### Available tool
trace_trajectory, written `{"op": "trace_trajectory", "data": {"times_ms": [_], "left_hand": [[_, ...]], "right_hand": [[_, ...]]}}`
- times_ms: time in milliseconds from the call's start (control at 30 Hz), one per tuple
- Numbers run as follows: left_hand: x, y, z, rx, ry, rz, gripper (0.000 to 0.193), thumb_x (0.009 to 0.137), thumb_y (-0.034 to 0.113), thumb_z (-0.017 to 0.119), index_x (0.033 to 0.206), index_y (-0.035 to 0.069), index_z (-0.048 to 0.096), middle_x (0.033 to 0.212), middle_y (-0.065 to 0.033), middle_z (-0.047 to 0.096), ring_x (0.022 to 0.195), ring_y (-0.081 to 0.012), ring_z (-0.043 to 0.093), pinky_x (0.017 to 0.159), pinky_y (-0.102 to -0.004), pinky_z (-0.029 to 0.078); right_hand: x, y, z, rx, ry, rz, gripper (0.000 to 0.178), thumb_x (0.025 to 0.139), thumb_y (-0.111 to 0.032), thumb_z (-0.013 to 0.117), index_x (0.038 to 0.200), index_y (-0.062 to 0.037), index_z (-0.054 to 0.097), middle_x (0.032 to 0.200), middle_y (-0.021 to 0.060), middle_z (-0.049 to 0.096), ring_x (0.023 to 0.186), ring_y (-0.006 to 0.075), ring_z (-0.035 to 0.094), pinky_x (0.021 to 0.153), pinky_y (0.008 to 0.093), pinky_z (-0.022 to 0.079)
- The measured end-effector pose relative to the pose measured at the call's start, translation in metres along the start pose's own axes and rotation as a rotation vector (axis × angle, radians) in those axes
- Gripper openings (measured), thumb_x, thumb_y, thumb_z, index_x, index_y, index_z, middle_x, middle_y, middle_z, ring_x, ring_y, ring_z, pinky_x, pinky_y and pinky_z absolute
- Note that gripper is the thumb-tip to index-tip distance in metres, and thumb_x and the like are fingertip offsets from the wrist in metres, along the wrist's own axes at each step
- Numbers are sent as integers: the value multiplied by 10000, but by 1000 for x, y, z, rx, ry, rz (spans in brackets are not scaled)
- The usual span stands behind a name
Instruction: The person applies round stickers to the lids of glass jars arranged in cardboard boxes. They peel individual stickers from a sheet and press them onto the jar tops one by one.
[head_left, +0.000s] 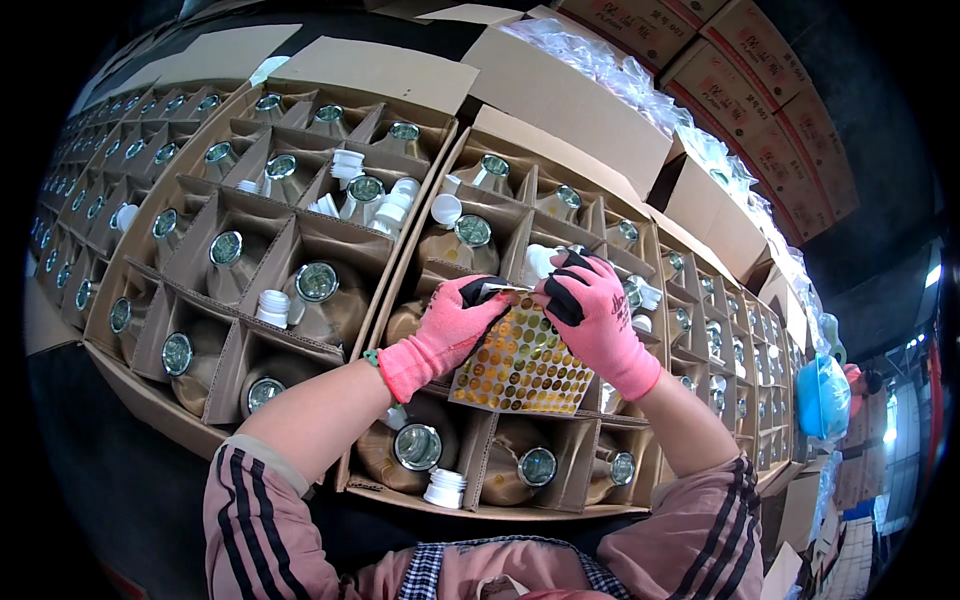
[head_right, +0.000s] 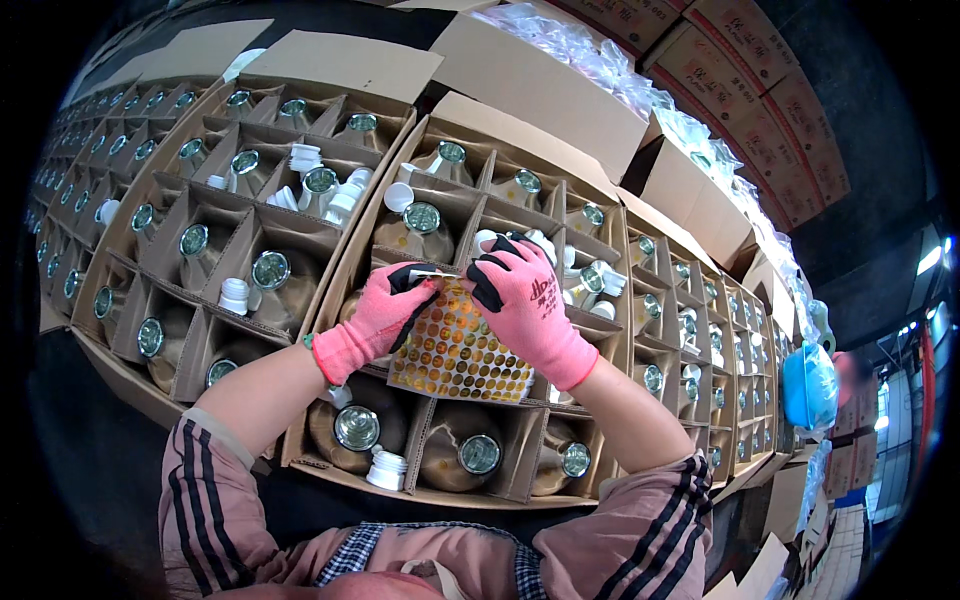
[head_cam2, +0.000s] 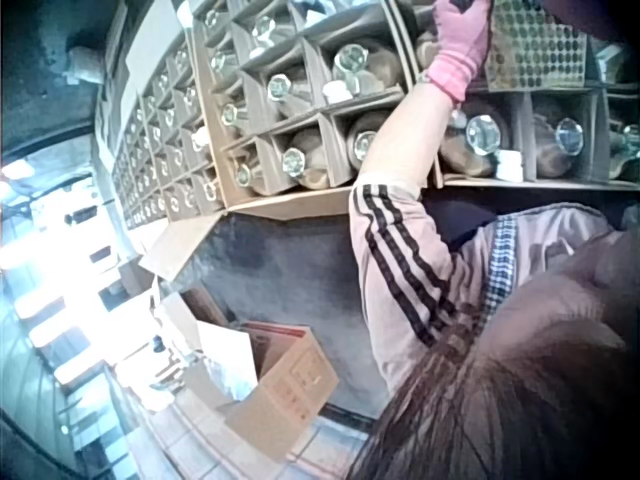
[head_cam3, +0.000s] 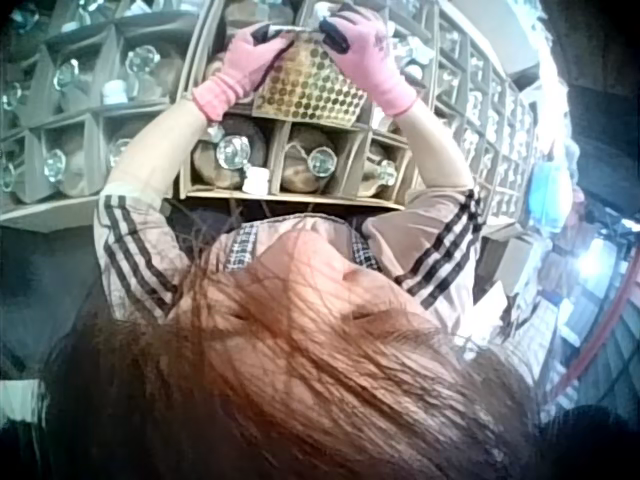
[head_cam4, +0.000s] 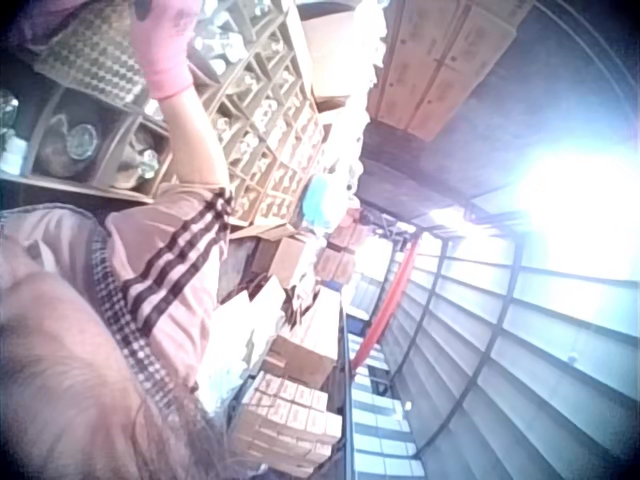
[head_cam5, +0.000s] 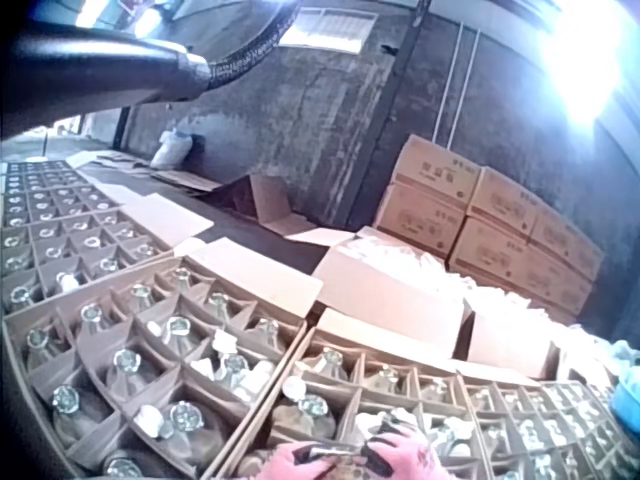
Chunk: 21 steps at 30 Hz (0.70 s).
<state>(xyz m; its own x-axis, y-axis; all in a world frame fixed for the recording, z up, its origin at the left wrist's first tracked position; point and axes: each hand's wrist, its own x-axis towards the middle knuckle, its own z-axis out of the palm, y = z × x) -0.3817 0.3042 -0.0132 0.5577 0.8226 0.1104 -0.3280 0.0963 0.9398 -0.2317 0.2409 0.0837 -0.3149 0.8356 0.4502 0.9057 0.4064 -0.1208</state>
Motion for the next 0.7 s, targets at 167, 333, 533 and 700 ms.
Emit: {"op": "trace_trajectory", "data": {"times_ms": [167,333,533,700], "left_hand": [[-1,3,4,-157,27,-43,135,776,132,628,822,5,621,708,29,589,648,-26,476,584,-201,420],[2,-3,4,-120,36,-53,145,778,138,626,821,0,620,713,33,587,649,-25,472,578,-195,415],[-2,2,-4,-24,65,-44,145,785,78,602,897,-14,597,795,-9,598,701,-57,524,639,-208,453],[-1,10,3,75,19,-34,139,767,123,633,820,-5,619,671,34,574,635,-27,474,576,-202,425]], "right_hand": [[-2,3,3,-27,16,-69,160,630,-84,643,770,-69,568,819,107,563,858,288,531,826,408,391],[-2,3,4,-54,-2,-67,184,608,-66,643,774,-69,563,827,109,561,883,289,528,858,414,380],[45,23,-10,239,93,9,144,643,-38,632,769,-25,565,962,111,570,966,307,520,822,380,414],[120,92,22,192,-165,337,172,654,-143,687,784,-55,616,902,121,599,850,263,562,791,328,439]]}}
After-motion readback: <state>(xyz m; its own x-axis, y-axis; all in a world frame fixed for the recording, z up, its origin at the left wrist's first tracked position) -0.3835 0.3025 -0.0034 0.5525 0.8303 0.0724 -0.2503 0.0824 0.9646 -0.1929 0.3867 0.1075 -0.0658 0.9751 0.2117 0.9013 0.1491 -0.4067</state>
